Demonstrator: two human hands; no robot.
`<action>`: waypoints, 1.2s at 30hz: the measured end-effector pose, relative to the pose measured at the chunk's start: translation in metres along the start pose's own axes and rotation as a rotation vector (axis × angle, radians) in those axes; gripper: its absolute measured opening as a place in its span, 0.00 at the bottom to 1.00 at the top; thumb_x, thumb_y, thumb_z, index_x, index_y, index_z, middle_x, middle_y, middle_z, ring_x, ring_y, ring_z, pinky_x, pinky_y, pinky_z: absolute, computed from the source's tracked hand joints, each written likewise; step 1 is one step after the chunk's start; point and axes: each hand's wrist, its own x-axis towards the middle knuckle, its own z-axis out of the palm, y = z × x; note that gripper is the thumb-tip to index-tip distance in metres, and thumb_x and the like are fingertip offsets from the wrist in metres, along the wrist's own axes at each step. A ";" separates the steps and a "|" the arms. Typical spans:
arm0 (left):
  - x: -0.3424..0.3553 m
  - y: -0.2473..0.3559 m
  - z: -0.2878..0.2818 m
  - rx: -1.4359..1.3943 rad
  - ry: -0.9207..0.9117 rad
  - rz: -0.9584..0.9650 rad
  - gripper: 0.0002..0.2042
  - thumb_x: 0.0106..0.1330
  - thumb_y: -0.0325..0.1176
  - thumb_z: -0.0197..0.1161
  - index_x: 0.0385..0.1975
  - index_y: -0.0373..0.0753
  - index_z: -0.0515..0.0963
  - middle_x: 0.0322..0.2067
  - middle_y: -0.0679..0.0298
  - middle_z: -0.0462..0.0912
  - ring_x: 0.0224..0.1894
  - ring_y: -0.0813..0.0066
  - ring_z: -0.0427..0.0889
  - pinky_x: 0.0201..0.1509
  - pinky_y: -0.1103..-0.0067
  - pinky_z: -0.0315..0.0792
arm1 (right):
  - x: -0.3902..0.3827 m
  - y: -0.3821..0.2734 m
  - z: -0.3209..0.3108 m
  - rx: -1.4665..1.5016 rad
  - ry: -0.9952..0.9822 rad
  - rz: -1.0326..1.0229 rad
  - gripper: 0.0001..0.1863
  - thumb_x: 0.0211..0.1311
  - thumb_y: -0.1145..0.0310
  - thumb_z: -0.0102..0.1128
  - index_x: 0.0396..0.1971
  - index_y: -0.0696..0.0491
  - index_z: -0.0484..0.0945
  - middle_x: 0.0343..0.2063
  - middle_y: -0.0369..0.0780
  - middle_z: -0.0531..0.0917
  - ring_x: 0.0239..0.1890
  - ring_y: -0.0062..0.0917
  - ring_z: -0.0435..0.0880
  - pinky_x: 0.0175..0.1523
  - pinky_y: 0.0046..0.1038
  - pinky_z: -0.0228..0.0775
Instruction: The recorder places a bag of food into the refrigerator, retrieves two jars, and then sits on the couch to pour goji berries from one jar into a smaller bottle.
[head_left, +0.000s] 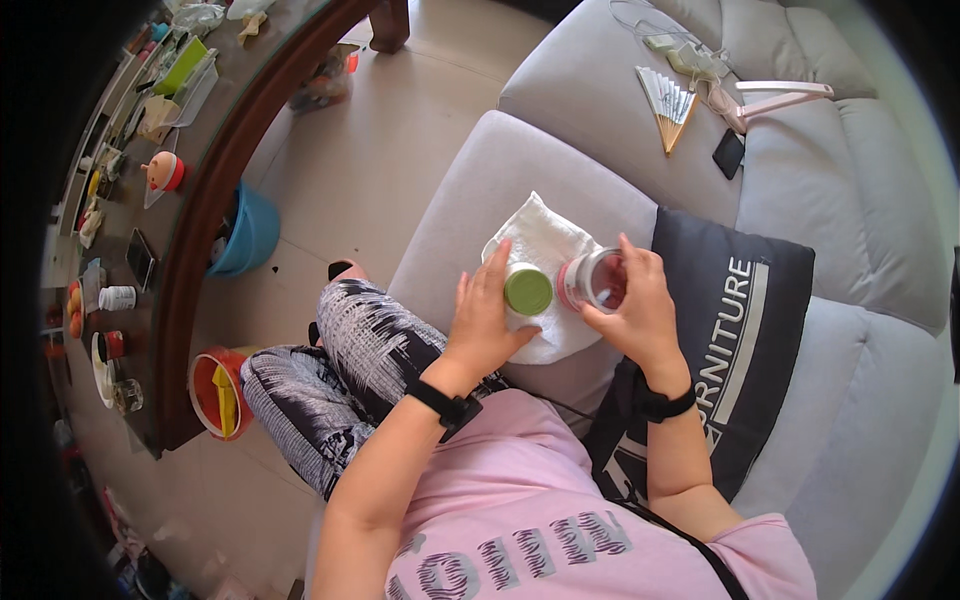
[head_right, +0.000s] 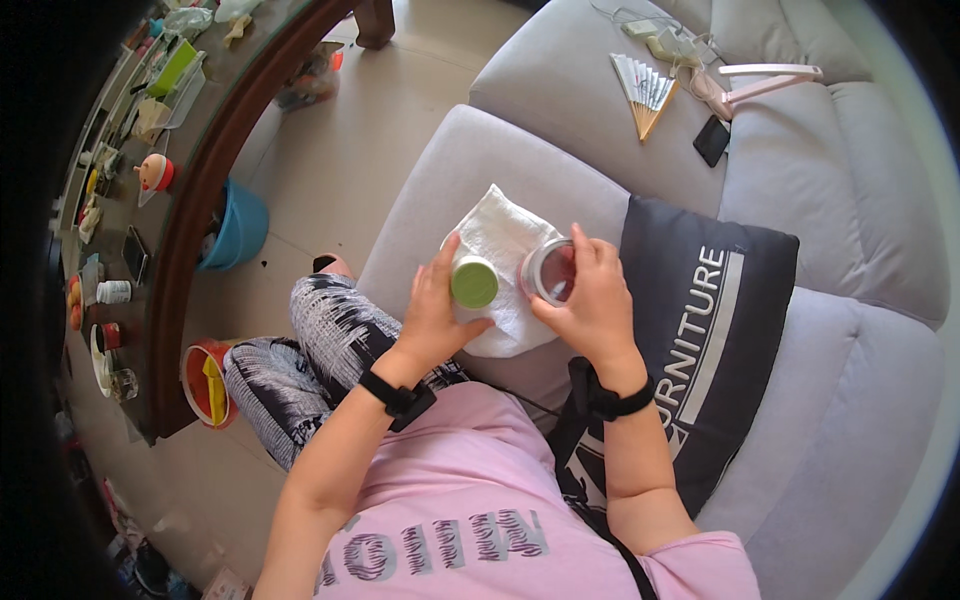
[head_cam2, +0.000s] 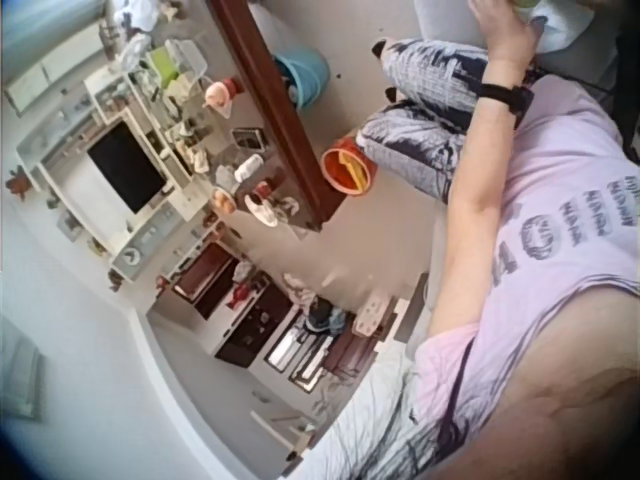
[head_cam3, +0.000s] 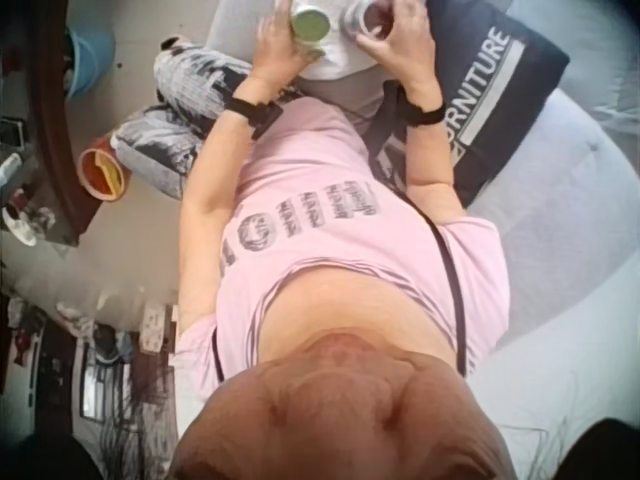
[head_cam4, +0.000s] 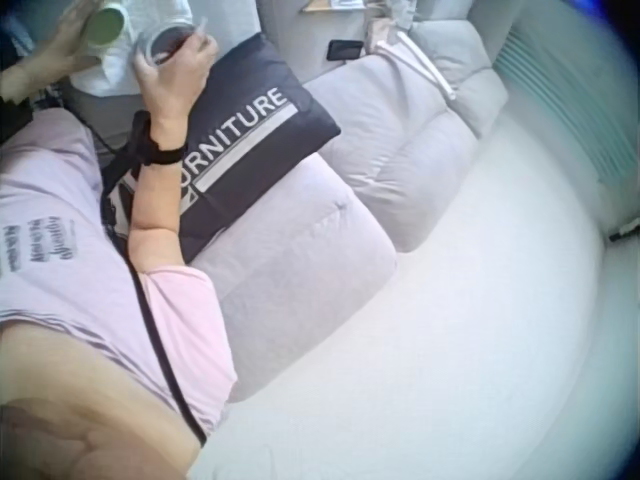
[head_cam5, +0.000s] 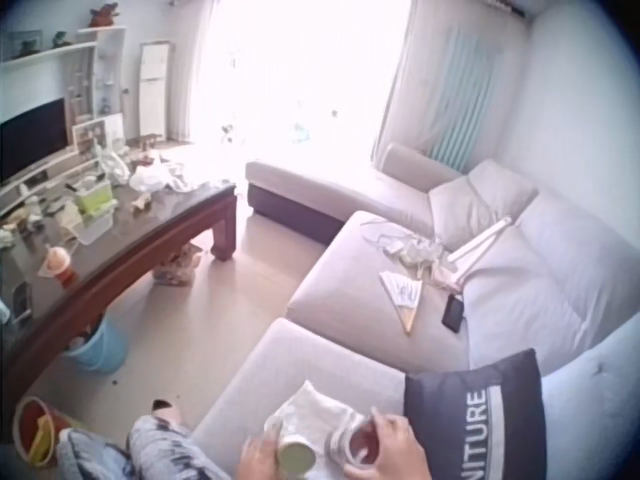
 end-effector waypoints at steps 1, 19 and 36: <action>-0.002 0.007 -0.004 -0.001 0.008 -0.003 0.52 0.39 0.39 0.75 0.66 0.42 0.49 0.64 0.54 0.56 0.66 0.56 0.57 0.67 0.54 0.45 | 0.001 -0.004 -0.018 0.056 0.056 -0.022 0.41 0.33 0.62 0.71 0.54 0.59 0.68 0.40 0.43 0.72 0.41 0.32 0.76 0.45 0.30 0.72; -0.028 0.067 -0.052 -0.542 -0.249 0.180 0.57 0.34 0.38 0.78 0.65 0.33 0.46 0.49 0.52 0.74 0.51 0.60 0.76 0.57 0.75 0.67 | -0.018 -0.067 -0.047 0.292 -0.375 -0.551 0.43 0.33 0.49 0.67 0.52 0.59 0.70 0.43 0.47 0.75 0.45 0.40 0.72 0.53 0.36 0.61; -0.033 0.060 -0.041 -0.356 -0.231 0.218 0.60 0.37 0.40 0.77 0.67 0.35 0.37 0.47 0.50 0.76 0.50 0.59 0.77 0.55 0.74 0.69 | -0.040 -0.058 -0.049 0.440 -0.414 -0.301 0.45 0.35 0.63 0.62 0.60 0.59 0.60 0.55 0.52 0.67 0.58 0.46 0.65 0.62 0.37 0.58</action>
